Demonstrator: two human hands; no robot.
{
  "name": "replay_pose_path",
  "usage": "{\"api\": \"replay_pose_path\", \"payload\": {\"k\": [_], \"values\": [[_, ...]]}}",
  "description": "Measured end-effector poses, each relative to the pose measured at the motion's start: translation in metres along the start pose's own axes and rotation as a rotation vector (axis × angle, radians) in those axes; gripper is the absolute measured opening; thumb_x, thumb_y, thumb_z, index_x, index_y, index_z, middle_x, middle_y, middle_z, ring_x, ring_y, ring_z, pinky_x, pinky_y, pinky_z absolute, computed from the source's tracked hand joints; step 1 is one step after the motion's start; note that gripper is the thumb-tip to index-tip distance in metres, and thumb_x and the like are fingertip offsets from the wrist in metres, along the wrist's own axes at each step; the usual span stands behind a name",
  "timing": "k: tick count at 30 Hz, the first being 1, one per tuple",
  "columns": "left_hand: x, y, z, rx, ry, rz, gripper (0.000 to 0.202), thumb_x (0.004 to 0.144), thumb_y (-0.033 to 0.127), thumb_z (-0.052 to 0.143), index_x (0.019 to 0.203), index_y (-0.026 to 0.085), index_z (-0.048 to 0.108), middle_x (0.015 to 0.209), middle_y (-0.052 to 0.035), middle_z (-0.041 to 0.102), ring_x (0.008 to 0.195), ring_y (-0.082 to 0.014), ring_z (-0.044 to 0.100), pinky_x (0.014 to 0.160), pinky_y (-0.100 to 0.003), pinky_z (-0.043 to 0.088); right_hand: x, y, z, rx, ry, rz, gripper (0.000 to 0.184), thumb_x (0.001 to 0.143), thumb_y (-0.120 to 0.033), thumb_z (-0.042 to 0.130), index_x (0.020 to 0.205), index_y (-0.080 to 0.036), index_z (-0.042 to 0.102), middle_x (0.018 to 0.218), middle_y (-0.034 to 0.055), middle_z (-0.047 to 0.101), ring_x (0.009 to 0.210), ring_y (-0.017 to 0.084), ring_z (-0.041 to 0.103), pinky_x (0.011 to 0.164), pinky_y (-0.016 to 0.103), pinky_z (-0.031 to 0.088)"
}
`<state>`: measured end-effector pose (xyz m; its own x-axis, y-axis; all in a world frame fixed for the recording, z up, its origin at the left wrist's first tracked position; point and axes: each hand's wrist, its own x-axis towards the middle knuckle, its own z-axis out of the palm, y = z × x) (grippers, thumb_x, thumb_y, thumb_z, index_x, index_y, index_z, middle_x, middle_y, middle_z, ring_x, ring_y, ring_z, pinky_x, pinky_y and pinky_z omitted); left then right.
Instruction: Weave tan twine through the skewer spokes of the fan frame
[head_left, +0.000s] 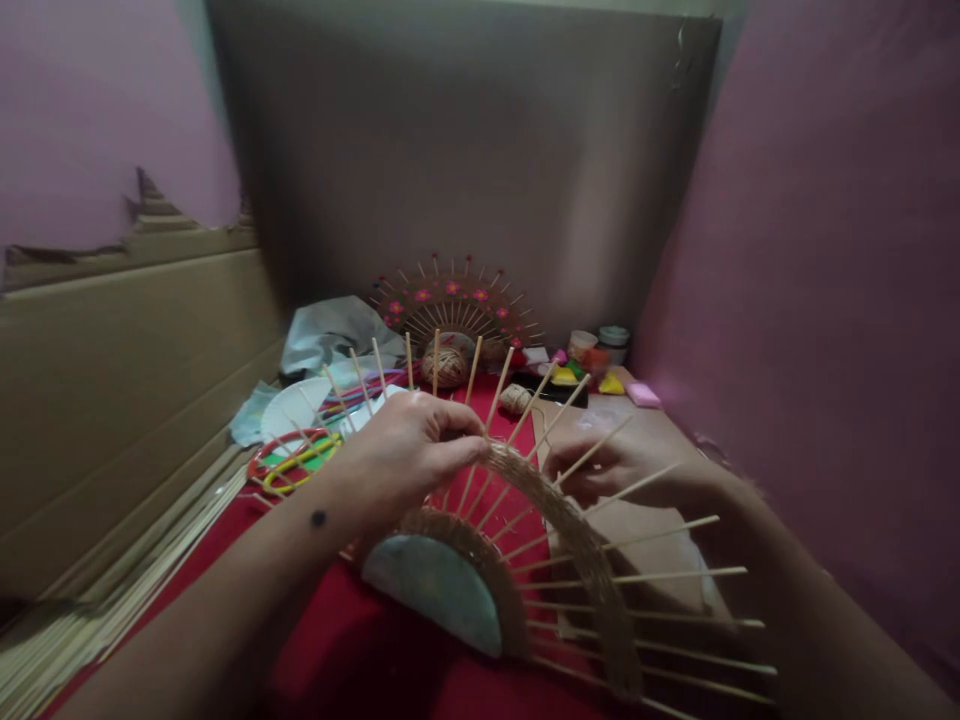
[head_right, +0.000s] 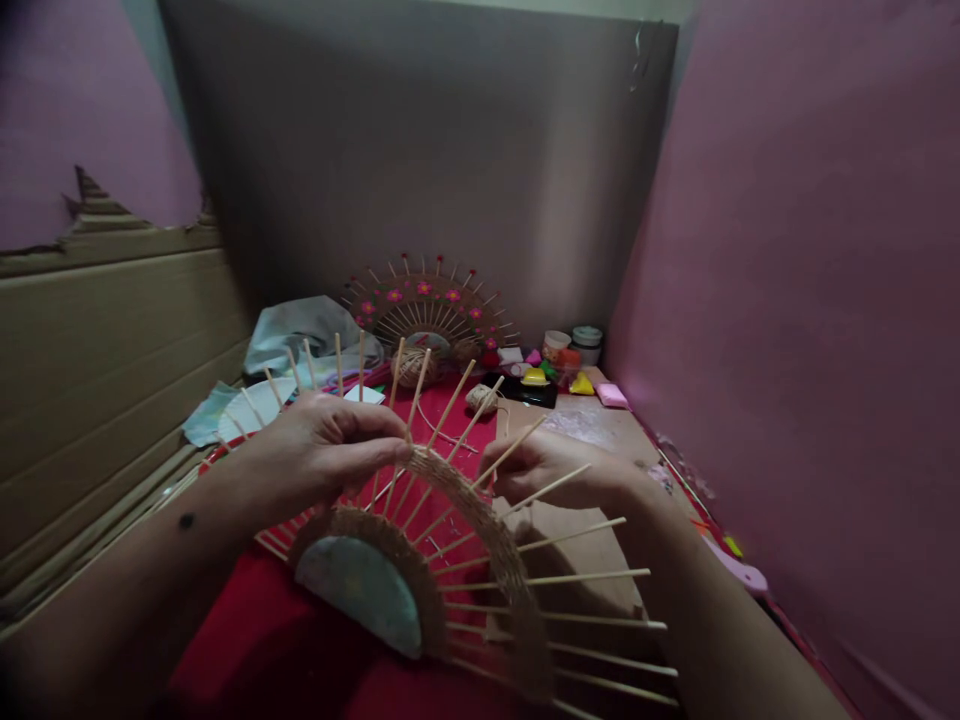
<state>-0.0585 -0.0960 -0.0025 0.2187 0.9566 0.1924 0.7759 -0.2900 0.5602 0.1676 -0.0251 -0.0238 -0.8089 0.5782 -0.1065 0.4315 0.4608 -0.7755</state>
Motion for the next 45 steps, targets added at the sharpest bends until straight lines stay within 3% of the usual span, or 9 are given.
{"api": "replay_pose_path", "payload": {"k": [6,10,13,21,27,32,34,40,45], "values": [[0.002,0.000,-0.001,-0.003,-0.023,-0.018,0.023,0.077,0.031,0.052,0.072,0.017,0.069,0.045,0.0047,0.049,0.043,-0.0059,0.040,0.042,-0.017,0.029,0.003,0.003,0.009,0.364,0.154,-0.166,0.015,0.078,-0.020,0.058,0.090,-0.015,0.067,0.088,0.0052,0.067,0.085,0.015,0.060,0.078,0.028,0.046],[0.002,0.002,-0.001,-0.022,-0.021,-0.039,0.023,0.077,0.030,0.051,0.072,0.016,0.069,0.045,0.0044,0.048,0.041,-0.0060,0.040,0.041,-0.018,0.029,0.012,0.016,0.022,0.680,0.156,-0.138,0.017,0.073,-0.023,0.064,0.087,-0.015,0.067,0.073,0.0019,0.064,0.063,0.011,0.057,0.058,0.024,0.045],[0.003,0.002,-0.001,-0.032,-0.024,-0.049,0.023,0.077,0.029,0.051,0.073,0.015,0.069,0.044,0.0040,0.049,0.041,-0.0063,0.040,0.040,-0.018,0.030,0.019,0.017,0.031,0.792,0.104,-0.005,0.015,0.069,-0.025,0.070,0.081,-0.016,0.067,0.056,-0.0039,0.055,0.045,0.004,0.044,0.042,0.017,0.031],[0.003,0.001,-0.004,-0.091,-0.101,-0.059,0.024,0.079,0.031,0.050,0.074,0.015,0.067,0.047,0.0038,0.047,0.043,-0.0074,0.043,0.041,-0.018,0.033,0.023,0.020,0.034,0.786,0.169,-0.018,0.025,0.067,-0.038,0.071,0.079,-0.016,0.070,0.051,-0.0045,0.050,0.040,0.003,0.032,0.040,0.020,0.021],[0.001,0.001,-0.006,-0.097,-0.137,-0.060,0.024,0.080,0.033,0.051,0.078,0.015,0.067,0.047,0.0036,0.049,0.043,-0.0078,0.043,0.041,-0.019,0.034,0.020,0.015,0.035,0.693,0.226,0.022,0.020,0.065,-0.033,0.073,0.074,-0.015,0.070,0.049,-0.0039,0.050,0.041,0.004,0.032,0.041,0.021,0.023],[-0.012,0.008,0.002,-0.048,0.173,0.049,0.025,0.081,0.033,0.053,0.100,0.018,0.060,0.053,0.0046,0.051,0.046,-0.0083,0.044,0.044,-0.020,0.036,0.019,0.010,0.035,0.656,0.226,-0.007,0.020,0.068,-0.034,0.070,0.071,-0.014,0.070,0.045,-0.0044,0.047,0.040,0.004,0.030,0.039,0.021,0.018],[-0.017,0.014,0.006,0.017,0.215,0.122,0.027,0.082,0.031,0.053,0.106,0.019,0.057,0.054,0.0049,0.052,0.046,-0.0080,0.044,0.046,-0.020,0.036,0.019,0.010,0.034,0.664,0.212,-0.011,0.018,0.069,-0.032,0.070,0.072,-0.014,0.070,0.042,-0.0060,0.042,0.038,0.004,0.027,0.038,0.021,0.016],[-0.014,0.024,0.018,0.173,0.113,0.225,0.023,0.084,0.027,0.049,0.105,0.019,0.057,0.060,0.0032,0.060,0.048,-0.0079,0.048,0.050,-0.020,0.037,0.018,0.014,0.034,0.675,0.216,-0.043,0.021,0.067,-0.034,0.071,0.075,-0.015,0.070,0.050,-0.0042,0.048,0.043,0.004,0.033,0.040,0.020,0.023],[-0.006,0.022,0.027,0.401,0.082,0.225,0.021,0.084,0.027,0.045,0.089,0.020,0.064,0.066,-0.0020,0.066,0.056,-0.0122,0.056,0.054,-0.023,0.037,0.018,0.014,0.033,0.719,0.188,-0.047,0.018,0.067,-0.031,0.071,0.070,-0.014,0.069,0.044,-0.0059,0.042,0.040,0.004,0.027,0.038,0.019,0.018]]}}
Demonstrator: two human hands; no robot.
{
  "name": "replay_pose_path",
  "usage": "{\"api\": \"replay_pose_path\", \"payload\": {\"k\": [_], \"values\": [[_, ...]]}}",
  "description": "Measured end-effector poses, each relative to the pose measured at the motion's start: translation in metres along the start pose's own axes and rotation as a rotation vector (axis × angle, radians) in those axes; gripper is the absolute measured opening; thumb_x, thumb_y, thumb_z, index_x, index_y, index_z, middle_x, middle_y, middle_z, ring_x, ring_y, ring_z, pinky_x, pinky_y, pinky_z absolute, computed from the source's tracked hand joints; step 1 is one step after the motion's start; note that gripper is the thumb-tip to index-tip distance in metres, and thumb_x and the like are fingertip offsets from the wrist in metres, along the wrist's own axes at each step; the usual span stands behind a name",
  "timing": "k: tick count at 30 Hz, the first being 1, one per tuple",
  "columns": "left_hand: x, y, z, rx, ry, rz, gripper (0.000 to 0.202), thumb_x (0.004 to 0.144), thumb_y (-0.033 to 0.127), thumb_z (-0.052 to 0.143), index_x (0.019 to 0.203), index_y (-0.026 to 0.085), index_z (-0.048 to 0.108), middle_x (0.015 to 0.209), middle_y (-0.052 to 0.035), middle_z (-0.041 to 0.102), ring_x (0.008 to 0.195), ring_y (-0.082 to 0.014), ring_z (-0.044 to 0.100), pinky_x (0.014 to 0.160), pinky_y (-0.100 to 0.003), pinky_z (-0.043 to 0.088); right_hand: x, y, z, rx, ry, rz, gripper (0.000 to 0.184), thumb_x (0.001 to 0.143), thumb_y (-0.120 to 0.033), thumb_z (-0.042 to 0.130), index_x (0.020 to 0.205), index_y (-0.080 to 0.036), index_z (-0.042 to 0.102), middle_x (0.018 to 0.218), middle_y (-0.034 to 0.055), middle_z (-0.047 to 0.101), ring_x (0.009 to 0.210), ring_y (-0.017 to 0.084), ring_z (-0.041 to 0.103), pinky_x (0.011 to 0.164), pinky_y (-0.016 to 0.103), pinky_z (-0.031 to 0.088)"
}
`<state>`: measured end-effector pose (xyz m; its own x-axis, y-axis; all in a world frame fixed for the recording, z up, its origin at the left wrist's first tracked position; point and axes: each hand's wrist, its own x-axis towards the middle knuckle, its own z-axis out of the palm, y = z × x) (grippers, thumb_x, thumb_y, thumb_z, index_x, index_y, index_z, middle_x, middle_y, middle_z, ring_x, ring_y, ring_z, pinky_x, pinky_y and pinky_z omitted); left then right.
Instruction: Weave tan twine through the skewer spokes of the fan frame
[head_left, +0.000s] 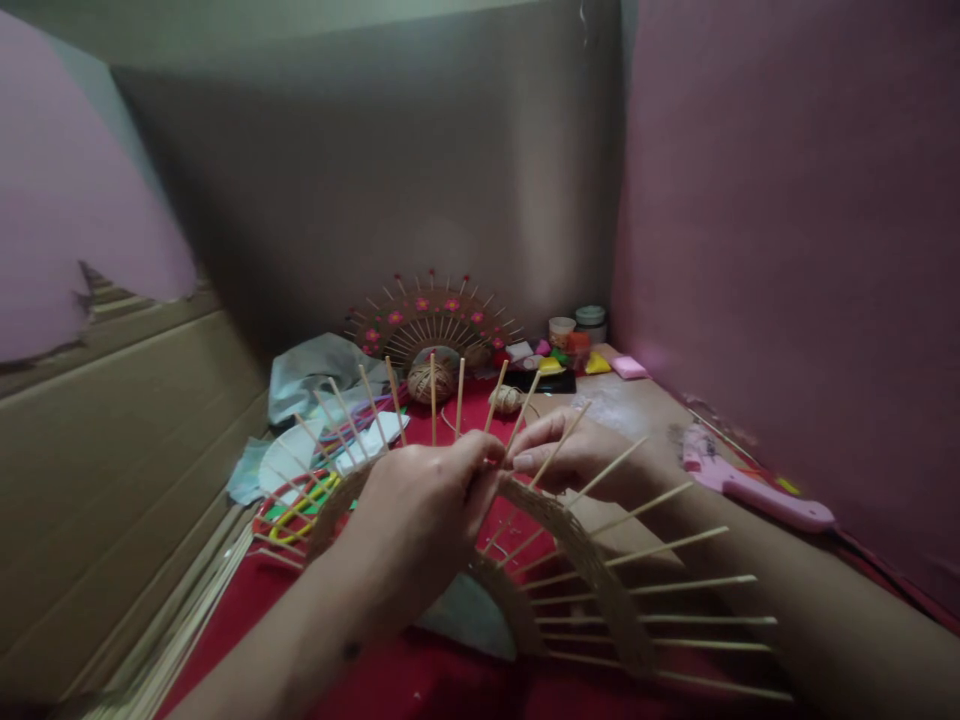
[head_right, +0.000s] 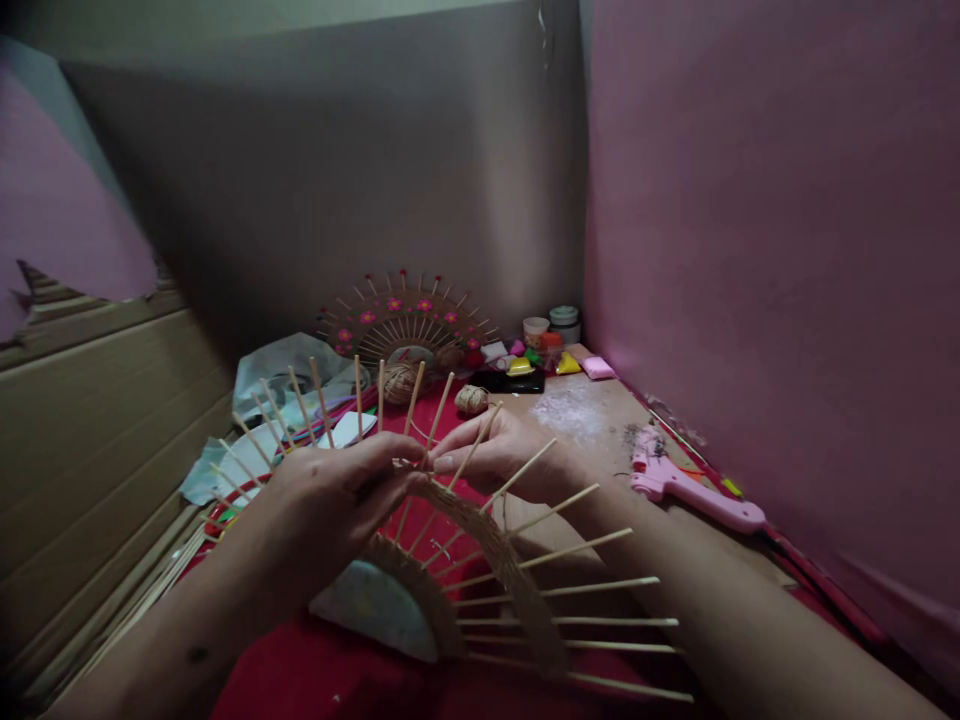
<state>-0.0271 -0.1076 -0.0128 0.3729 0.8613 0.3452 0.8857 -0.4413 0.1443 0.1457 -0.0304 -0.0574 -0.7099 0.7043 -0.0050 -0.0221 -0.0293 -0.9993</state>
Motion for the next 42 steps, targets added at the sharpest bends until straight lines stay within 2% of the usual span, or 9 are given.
{"api": "replay_pose_path", "payload": {"k": [5,11,19,25,30,34,38,40,42], "values": [[0.004,0.003,-0.002,0.107,-0.096,-0.056,0.026,0.084,0.032,0.043,0.080,0.021,0.067,0.061,-0.0031,0.064,0.053,-0.0133,0.054,0.052,-0.024,0.034,0.001,0.001,-0.002,0.082,-0.040,-0.003,0.013,0.063,-0.024,0.070,0.071,-0.014,0.069,0.042,-0.0073,0.039,0.039,0.004,0.025,0.039,0.020,0.016],[0.006,0.001,-0.015,0.028,-0.103,0.012,0.027,0.082,0.030,0.045,0.066,0.019,0.062,0.050,0.0018,0.050,0.047,-0.0090,0.041,0.048,-0.022,0.029,0.003,0.001,-0.019,-0.049,-0.152,-0.095,0.018,0.064,-0.028,0.071,0.072,-0.013,0.070,0.046,-0.0063,0.043,0.042,0.004,0.026,0.039,0.020,0.015],[0.008,-0.009,-0.018,-0.065,-0.084,-0.040,0.021,0.079,0.029,0.048,0.066,0.018,0.061,0.051,0.0030,0.051,0.046,-0.0077,0.041,0.048,-0.021,0.031,-0.011,-0.018,-0.040,0.004,0.030,-0.230,0.013,0.068,-0.024,0.070,0.063,-0.014,0.064,0.056,-0.0027,0.051,0.048,0.005,0.036,0.043,0.021,0.022],[0.011,-0.012,-0.017,-0.082,-0.096,-0.057,0.021,0.079,0.029,0.049,0.067,0.018,0.062,0.051,0.0039,0.051,0.047,-0.0072,0.043,0.049,-0.020,0.032,-0.010,-0.011,-0.044,0.001,0.017,-0.271,0.011,0.068,-0.025,0.069,0.066,-0.015,0.066,0.060,-0.0012,0.053,0.050,0.006,0.039,0.046,0.022,0.025],[0.013,-0.014,-0.019,-0.080,-0.093,-0.081,0.024,0.080,0.031,0.049,0.067,0.017,0.063,0.051,0.0038,0.052,0.047,-0.0073,0.043,0.049,-0.021,0.032,-0.011,-0.013,-0.047,0.150,-0.006,-0.346,0.010,0.069,-0.022,0.067,0.062,-0.015,0.064,0.059,-0.0019,0.048,0.048,0.005,0.031,0.044,0.022,0.020],[0.014,-0.016,-0.020,-0.075,-0.079,-0.100,0.023,0.079,0.031,0.050,0.067,0.016,0.064,0.049,0.0037,0.052,0.045,-0.0069,0.042,0.049,-0.021,0.033,-0.015,-0.017,-0.046,0.240,-0.013,-0.475,0.005,0.068,-0.020,0.065,0.066,-0.015,0.064,0.057,-0.0033,0.043,0.047,0.005,0.031,0.044,0.021,0.021],[0.015,-0.020,-0.022,-0.083,-0.073,-0.123,0.025,0.080,0.030,0.049,0.065,0.017,0.063,0.049,0.0039,0.051,0.045,-0.0070,0.042,0.048,-0.021,0.032,-0.015,-0.016,-0.049,0.165,-0.001,-0.596,0.003,0.063,-0.015,0.068,0.062,-0.015,0.065,0.054,-0.0027,0.044,0.050,0.007,0.038,0.046,0.022,0.026],[0.015,-0.022,-0.024,-0.085,-0.075,-0.146,0.025,0.080,0.032,0.049,0.065,0.017,0.063,0.049,0.0038,0.052,0.046,-0.0075,0.043,0.047,-0.021,0.032,-0.012,-0.014,-0.053,0.132,0.010,-0.552,0.005,0.063,-0.014,0.067,0.058,-0.014,0.064,0.053,-0.0024,0.044,0.051,0.007,0.038,0.047,0.023,0.027],[0.014,-0.025,-0.025,-0.094,-0.073,-0.170,0.024,0.079,0.032,0.049,0.067,0.017,0.065,0.050,0.0034,0.053,0.047,-0.0081,0.044,0.047,-0.022,0.032,-0.008,-0.010,-0.059,0.164,0.012,-0.419,0.010,0.063,-0.014,0.065,0.054,-0.014,0.060,0.050,-0.0035,0.040,0.047,0.006,0.033,0.044,0.022,0.023]]}}
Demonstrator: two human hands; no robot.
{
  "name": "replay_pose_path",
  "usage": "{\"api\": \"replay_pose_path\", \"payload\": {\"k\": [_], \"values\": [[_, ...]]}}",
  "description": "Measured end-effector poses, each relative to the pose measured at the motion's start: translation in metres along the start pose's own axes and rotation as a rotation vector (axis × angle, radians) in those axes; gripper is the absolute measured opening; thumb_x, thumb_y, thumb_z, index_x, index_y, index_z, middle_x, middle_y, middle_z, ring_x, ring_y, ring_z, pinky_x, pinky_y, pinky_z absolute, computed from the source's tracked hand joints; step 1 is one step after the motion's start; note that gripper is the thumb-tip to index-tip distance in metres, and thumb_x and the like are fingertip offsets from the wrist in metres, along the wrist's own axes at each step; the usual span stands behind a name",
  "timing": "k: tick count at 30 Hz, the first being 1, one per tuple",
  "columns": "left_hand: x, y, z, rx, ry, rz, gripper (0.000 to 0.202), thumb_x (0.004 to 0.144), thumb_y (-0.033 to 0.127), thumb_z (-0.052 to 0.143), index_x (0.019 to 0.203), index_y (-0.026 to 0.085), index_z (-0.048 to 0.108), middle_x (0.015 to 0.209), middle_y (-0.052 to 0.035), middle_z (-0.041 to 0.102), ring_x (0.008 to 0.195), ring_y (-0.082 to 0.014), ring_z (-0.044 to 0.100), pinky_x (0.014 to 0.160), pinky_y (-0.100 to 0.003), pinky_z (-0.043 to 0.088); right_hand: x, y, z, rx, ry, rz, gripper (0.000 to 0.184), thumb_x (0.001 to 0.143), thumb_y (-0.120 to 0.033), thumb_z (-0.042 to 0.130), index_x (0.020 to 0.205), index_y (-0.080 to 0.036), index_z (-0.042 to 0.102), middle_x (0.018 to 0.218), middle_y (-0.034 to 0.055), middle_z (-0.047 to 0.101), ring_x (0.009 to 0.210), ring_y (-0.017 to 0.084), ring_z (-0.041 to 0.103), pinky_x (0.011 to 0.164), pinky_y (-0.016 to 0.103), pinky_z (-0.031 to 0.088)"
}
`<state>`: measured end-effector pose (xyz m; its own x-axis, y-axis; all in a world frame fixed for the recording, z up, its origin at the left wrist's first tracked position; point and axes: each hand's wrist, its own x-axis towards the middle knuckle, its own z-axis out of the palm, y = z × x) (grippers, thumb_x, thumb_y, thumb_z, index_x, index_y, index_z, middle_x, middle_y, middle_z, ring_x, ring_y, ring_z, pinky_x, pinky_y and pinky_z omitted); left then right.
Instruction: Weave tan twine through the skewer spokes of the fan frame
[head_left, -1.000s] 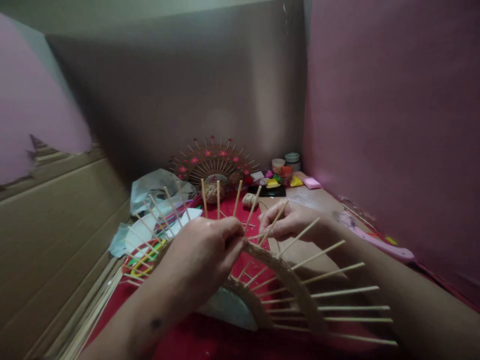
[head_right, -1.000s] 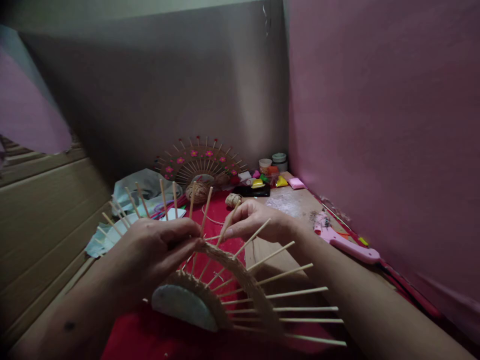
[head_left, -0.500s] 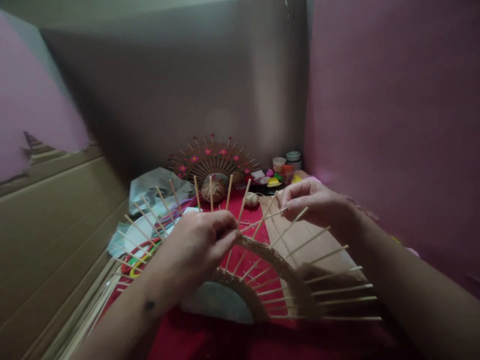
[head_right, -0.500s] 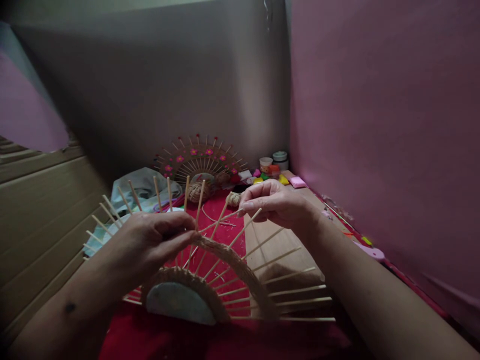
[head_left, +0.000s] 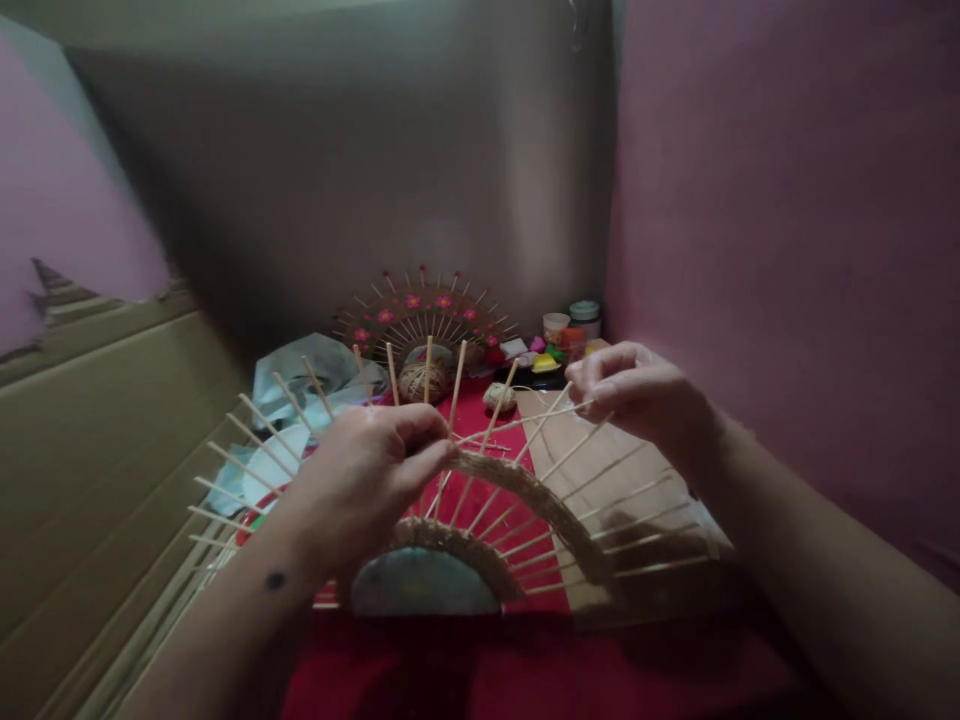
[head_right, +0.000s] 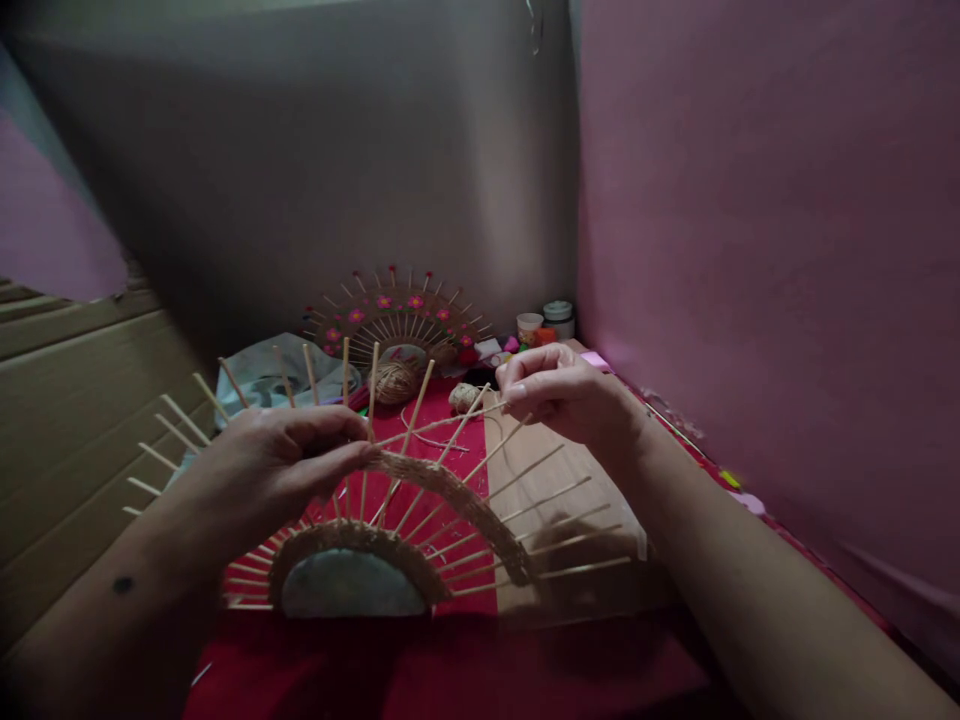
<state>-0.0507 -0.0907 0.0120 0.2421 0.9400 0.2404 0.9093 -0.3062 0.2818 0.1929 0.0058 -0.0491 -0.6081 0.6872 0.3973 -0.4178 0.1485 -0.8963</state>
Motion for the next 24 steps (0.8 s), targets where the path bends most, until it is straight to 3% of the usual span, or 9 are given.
{"api": "replay_pose_path", "payload": {"k": [4,7,9,12,16,20,24], "values": [[-0.002,-0.004,-0.002,-0.047,0.003,0.000,0.024,0.078,0.032,0.049,0.069,0.018,0.066,0.053,0.0028,0.055,0.048,-0.0084,0.045,0.047,-0.022,0.034,0.007,0.009,-0.005,0.064,0.027,0.308,0.012,0.064,-0.018,0.062,0.056,-0.016,0.054,0.047,-0.0064,0.033,0.042,0.004,0.022,0.040,0.020,0.015],[-0.003,-0.004,-0.003,-0.066,0.017,0.019,0.023,0.078,0.032,0.050,0.068,0.018,0.065,0.052,0.0028,0.054,0.048,-0.0083,0.044,0.047,-0.021,0.034,0.009,0.015,0.003,-0.167,0.024,0.472,0.008,0.063,-0.015,0.062,0.058,-0.014,0.056,0.047,-0.0061,0.038,0.041,0.004,0.025,0.039,0.020,0.015],[-0.003,-0.004,-0.003,-0.069,0.021,0.016,0.023,0.078,0.032,0.050,0.068,0.018,0.065,0.051,0.0031,0.053,0.048,-0.0081,0.043,0.047,-0.021,0.034,0.009,0.019,0.011,-0.343,-0.075,0.527,0.008,0.061,-0.014,0.066,0.057,-0.013,0.059,0.049,-0.0047,0.044,0.044,0.004,0.033,0.040,0.019,0.021],[-0.003,-0.003,-0.003,-0.048,0.021,0.015,0.024,0.079,0.033,0.049,0.068,0.018,0.065,0.051,0.0032,0.052,0.047,-0.0080,0.043,0.046,-0.021,0.033,0.008,0.026,0.017,-0.415,-0.225,0.579,0.010,0.059,-0.020,0.071,0.061,-0.014,0.063,0.055,-0.0032,0.052,0.052,0.007,0.046,0.047,0.020,0.033],[-0.002,-0.003,-0.002,-0.047,0.036,0.026,0.023,0.078,0.031,0.050,0.068,0.018,0.066,0.052,0.0031,0.053,0.048,-0.0079,0.044,0.046,-0.021,0.033,0.006,0.028,0.019,-0.313,-0.239,0.504,0.019,0.064,-0.021,0.071,0.083,-0.015,0.069,0.076,0.0014,0.064,0.070,0.012,0.057,0.064,0.024,0.044],[-0.001,-0.003,-0.002,-0.060,0.054,0.022,0.022,0.077,0.029,0.051,0.066,0.018,0.066,0.051,0.0030,0.053,0.047,-0.0074,0.043,0.046,-0.020,0.033,0.004,0.021,0.023,-0.054,-0.233,0.349,0.042,0.069,-0.014,0.067,0.111,-0.016,0.062,0.099,0.0057,0.065,0.092,0.015,0.058,0.083,0.029,0.043],[0.000,-0.002,-0.001,-0.060,0.049,0.020,0.021,0.077,0.028,0.051,0.067,0.017,0.066,0.051,0.0026,0.054,0.047,-0.0074,0.044,0.045,-0.020,0.033,0.001,0.022,0.027,-0.004,-0.197,0.289,0.034,0.073,-0.015,0.064,0.108,-0.013,0.064,0.100,0.0074,0.065,0.090,0.014,0.058,0.082,0.027,0.042]]}}
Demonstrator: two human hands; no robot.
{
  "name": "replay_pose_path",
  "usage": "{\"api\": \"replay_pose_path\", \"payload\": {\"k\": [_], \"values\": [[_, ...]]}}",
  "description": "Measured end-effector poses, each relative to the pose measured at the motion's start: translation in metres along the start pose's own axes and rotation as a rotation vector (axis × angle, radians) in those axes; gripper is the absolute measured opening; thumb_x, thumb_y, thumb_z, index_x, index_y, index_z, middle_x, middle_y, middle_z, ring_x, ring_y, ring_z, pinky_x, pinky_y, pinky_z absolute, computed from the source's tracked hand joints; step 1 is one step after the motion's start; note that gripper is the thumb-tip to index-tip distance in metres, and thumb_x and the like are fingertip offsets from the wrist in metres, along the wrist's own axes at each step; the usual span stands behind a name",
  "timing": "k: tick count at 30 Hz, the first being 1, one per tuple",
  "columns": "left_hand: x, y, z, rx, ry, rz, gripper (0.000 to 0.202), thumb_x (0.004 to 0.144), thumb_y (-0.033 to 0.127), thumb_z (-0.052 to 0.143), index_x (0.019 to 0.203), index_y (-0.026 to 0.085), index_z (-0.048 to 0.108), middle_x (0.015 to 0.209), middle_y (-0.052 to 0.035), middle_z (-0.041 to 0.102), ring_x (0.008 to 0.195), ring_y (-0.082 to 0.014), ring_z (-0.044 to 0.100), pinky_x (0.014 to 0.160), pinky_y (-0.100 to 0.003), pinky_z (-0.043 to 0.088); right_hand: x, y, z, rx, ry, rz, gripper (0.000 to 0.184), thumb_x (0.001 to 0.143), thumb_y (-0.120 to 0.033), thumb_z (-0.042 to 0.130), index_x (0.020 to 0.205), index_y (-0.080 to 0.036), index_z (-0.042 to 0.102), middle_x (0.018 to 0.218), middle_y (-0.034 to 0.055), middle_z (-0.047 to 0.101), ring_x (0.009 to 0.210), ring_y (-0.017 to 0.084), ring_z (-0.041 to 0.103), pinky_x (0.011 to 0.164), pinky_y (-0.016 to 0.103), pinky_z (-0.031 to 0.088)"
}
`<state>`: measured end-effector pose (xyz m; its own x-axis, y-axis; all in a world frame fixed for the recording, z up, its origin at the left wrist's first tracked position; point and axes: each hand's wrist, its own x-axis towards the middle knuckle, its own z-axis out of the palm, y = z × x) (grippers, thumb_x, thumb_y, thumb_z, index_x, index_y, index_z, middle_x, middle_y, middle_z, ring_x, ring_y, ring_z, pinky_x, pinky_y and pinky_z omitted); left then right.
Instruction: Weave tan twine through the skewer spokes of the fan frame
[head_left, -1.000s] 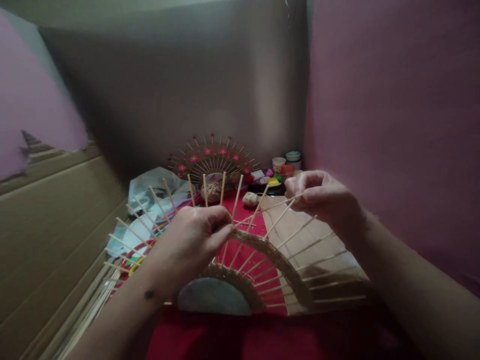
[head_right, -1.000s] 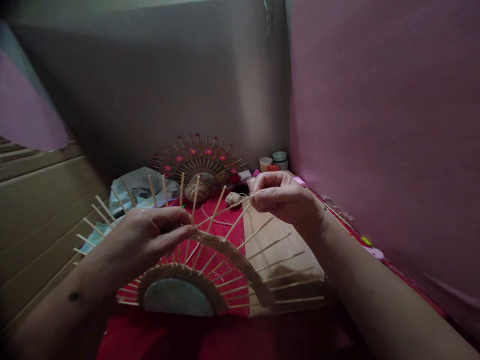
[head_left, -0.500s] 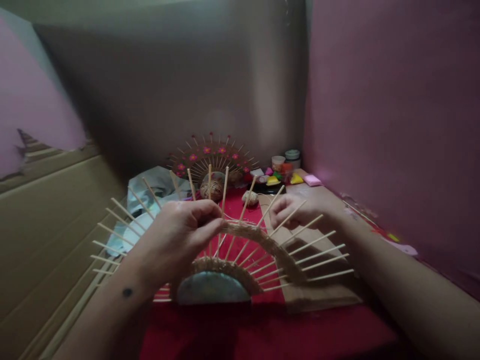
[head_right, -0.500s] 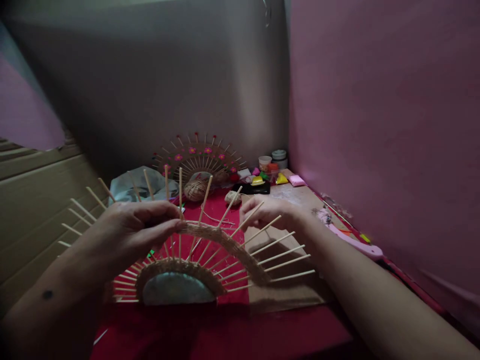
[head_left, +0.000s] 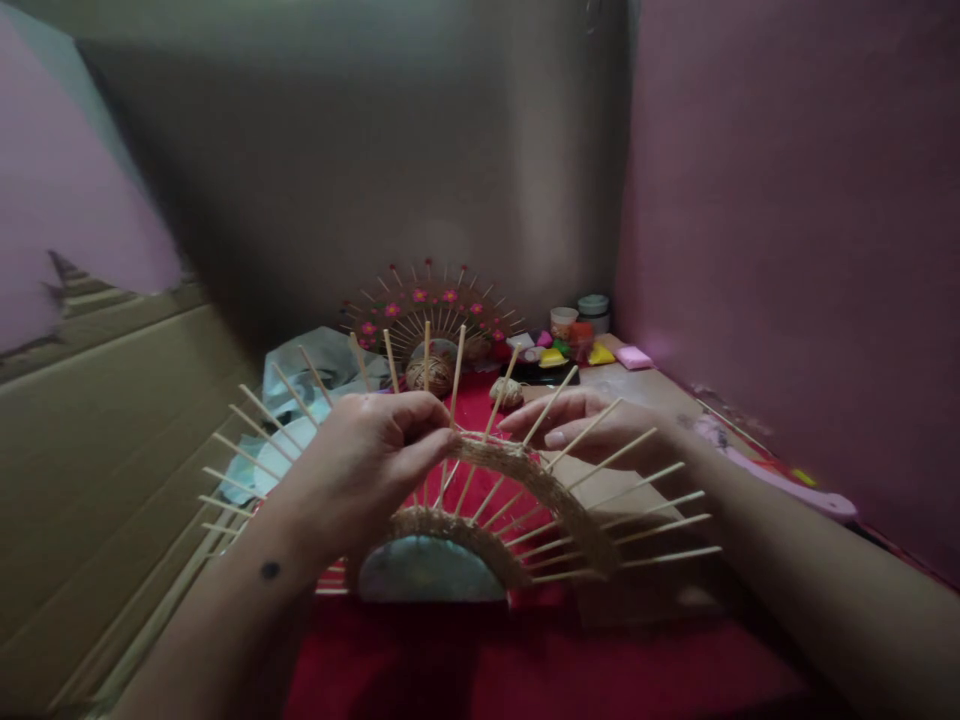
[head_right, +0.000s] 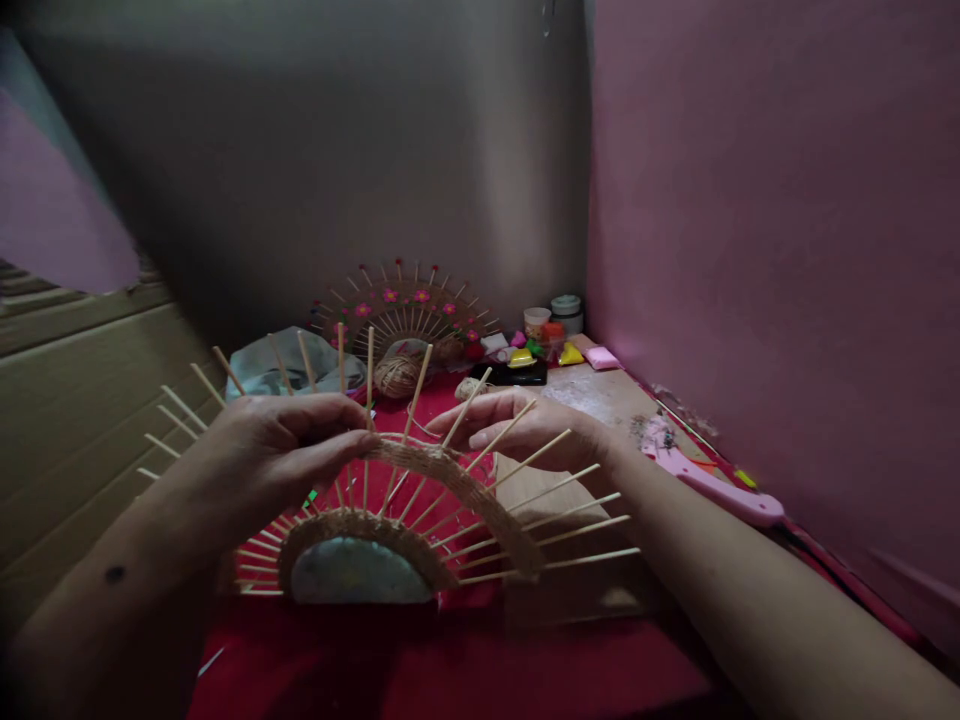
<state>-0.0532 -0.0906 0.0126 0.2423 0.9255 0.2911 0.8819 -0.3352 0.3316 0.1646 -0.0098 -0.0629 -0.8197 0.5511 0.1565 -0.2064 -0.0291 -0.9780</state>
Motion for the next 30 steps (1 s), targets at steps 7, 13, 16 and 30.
{"api": "replay_pose_path", "payload": {"k": [7,13,16,30], "values": [[0.003,0.000,0.000,-0.011,-0.024,-0.003,0.020,0.077,0.028,0.052,0.067,0.016,0.065,0.051,0.0025,0.053,0.045,-0.0067,0.043,0.044,-0.019,0.033,0.005,0.008,0.003,-0.116,0.059,0.127,0.026,0.068,-0.029,0.072,0.091,-0.015,0.071,0.062,-0.0016,0.057,0.050,0.005,0.041,0.045,0.018,0.031],[0.002,-0.006,-0.004,0.042,-0.077,0.089,0.022,0.080,0.027,0.049,0.074,0.015,0.067,0.053,0.0021,0.054,0.046,-0.0066,0.042,0.045,-0.019,0.033,0.005,0.009,0.000,-0.239,0.079,0.099,0.026,0.067,-0.031,0.072,0.089,-0.017,0.073,0.051,-0.0039,0.049,0.044,0.004,0.028,0.042,0.021,0.018],[-0.001,-0.007,-0.007,0.035,-0.073,0.123,0.021,0.080,0.028,0.049,0.080,0.017,0.067,0.055,0.0020,0.057,0.048,-0.0072,0.046,0.047,-0.019,0.035,0.005,0.009,-0.002,-0.264,0.067,0.094,0.028,0.067,-0.033,0.072,0.091,-0.018,0.073,0.050,-0.0040,0.049,0.045,0.004,0.028,0.042,0.021,0.018],[-0.016,0.019,0.041,0.281,0.021,0.271,0.022,0.088,0.025,0.042,0.096,0.020,0.063,0.061,-0.0003,0.064,0.053,-0.0125,0.056,0.051,-0.024,0.036,0.004,0.007,0.002,-0.283,0.048,0.044,0.030,0.067,-0.035,0.072,0.087,-0.012,0.072,0.057,-0.0007,0.054,0.049,0.005,0.034,0.043,0.021,0.023]]}}
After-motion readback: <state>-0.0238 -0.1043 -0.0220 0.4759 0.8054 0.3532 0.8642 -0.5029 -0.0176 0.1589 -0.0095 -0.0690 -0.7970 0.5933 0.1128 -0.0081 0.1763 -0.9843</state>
